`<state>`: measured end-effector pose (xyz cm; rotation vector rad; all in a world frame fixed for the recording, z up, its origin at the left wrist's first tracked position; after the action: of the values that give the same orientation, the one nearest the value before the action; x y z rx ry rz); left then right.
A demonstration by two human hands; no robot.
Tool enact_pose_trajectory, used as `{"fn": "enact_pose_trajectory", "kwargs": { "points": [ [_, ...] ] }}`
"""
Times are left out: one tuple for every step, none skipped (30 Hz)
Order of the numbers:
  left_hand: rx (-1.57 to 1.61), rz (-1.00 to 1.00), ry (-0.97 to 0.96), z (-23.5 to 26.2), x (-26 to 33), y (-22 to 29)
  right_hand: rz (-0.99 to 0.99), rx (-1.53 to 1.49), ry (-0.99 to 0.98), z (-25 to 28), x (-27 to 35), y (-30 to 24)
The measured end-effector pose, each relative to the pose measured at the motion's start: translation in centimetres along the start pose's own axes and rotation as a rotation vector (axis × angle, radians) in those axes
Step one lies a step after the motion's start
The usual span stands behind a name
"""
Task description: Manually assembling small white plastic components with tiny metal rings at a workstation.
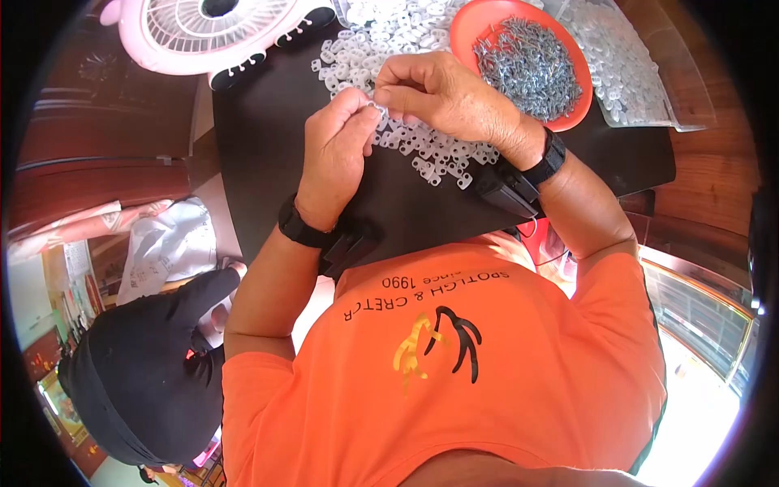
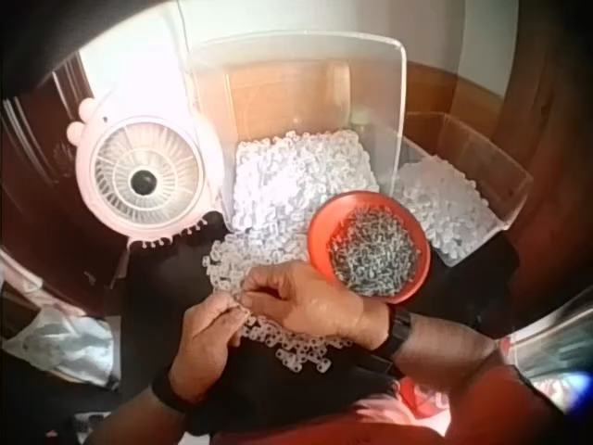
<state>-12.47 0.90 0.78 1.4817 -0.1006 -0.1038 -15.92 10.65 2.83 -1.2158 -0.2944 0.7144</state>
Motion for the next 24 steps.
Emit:
{"fn": "enact_pose_trajectory", "kwargs": {
  "points": [
    [0.006,-0.022,-0.003,-0.1,0.0,0.2,0.027,0.157,0.026,0.2,0.1,-0.4],
    [0.007,-0.014,-0.004,-0.1,0.1,0.2,0.062,0.249,0.034,0.2,0.1,-0.7],
    [0.01,-0.008,-0.001,-0.1,0.1,0.2,0.056,0.244,0.032,0.2,0.2,-0.5],
    [0.013,-0.006,0.004,0.0,0.1,0.3,0.064,0.246,0.03,0.2,0.2,-0.4],
    [0.015,-0.003,0.005,0.0,0.0,0.2,0.074,0.249,0.027,0.2,0.2,-0.5],
    [0.04,-0.02,0.03,0.3,0.0,0.4,0.046,0.215,0.028,0.4,0.2,-0.6],
    [0.066,-0.039,0.056,0.7,-0.1,0.5,0.045,0.214,0.025,0.6,0.3,-1.0],
    [0.04,-0.045,0.061,1.1,-0.1,0.7,0.072,0.296,0.035,1.0,0.4,-1.7],
    [0.092,-0.07,0.083,1.8,-0.3,0.9,0.1,0.377,0.045,1.2,0.5,-2.2],
    [0.144,-0.098,0.105,2.2,-0.5,1.1,0.235,0.402,0.028,0.7,0.6,-2.9],
    [0.165,-0.063,0.136,2.6,-0.5,0.9,0.237,0.403,0.025,0.8,0.7,-2.8],
    [0.167,-0.065,0.14,2.7,-0.6,0.8,0.29,0.479,-0.031,0.1,0.9,-3.3],
    [0.194,-0.061,0.143,2.9,-0.8,0.5,0.341,0.554,-0.087,-0.7,1.2,-3.7],
    [0.221,-0.058,0.146,3.1,-0.8,0.3,0.358,0.608,-0.139,-1.4,1.3,-3.5],
    [0.222,-0.06,0.148,3.2,-0.7,0.3,0.359,0.61,-0.141,-1.7,1.4,-3.4],
    [0.226,-0.066,0.147,3.2,-0.8,0.4,0.405,0.693,-0.156,-2.3,1.5,-3.7],
    [0.229,-0.072,0.144,3.2,-0.8,0.5,0.45,0.777,-0.17,-2.8,1.7,-3.9],
    [0.23,-0.08,0.145,3.2,-0.7,0.5,0.454,0.771,-0.154,-3.0,1.8,-3.9],
    [0.237,-0.067,0.172,3.5,-0.6,0.4,0.46,0.783,-0.153,-3.0,1.8,-4.0],
    [0.244,-0.053,0.199,3.7,-0.5,0.2,0.428,0.802,-0.133,-2.6,1.6,-3.8],
    [0.242,-0.054,0.206,3.8,-0.6,0.2,0.397,0.821,-0.112,-2.2,1.3,-3.6],
    [0.244,-0.065,0.21,4.0,-0.5,0.2,0.424,0.828,-0.093,-1.8,1.3,-3.7],
    [0.269,-0.049,0.223,4.2,-0.5,-0.1,0.418,0.842,-0.014,-0.7,1.1,-4.0],
    [0.294,-0.033,0.238,4.4,-0.5,-0.2,0.412,0.855,0.064,0.4,1.0,-4.3]
  ]
}}
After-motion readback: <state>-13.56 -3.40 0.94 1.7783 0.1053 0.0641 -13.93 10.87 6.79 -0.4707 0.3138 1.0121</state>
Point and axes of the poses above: each hand's wrist, its own x-axis away from the middle knuckle, its own z-axis out of the back of the hand, y = z × x, the point moved 10 cm from there along -x, towards the middle knuckle, and after that the axes turned 4 degrees about z, right-handed, at the moved point
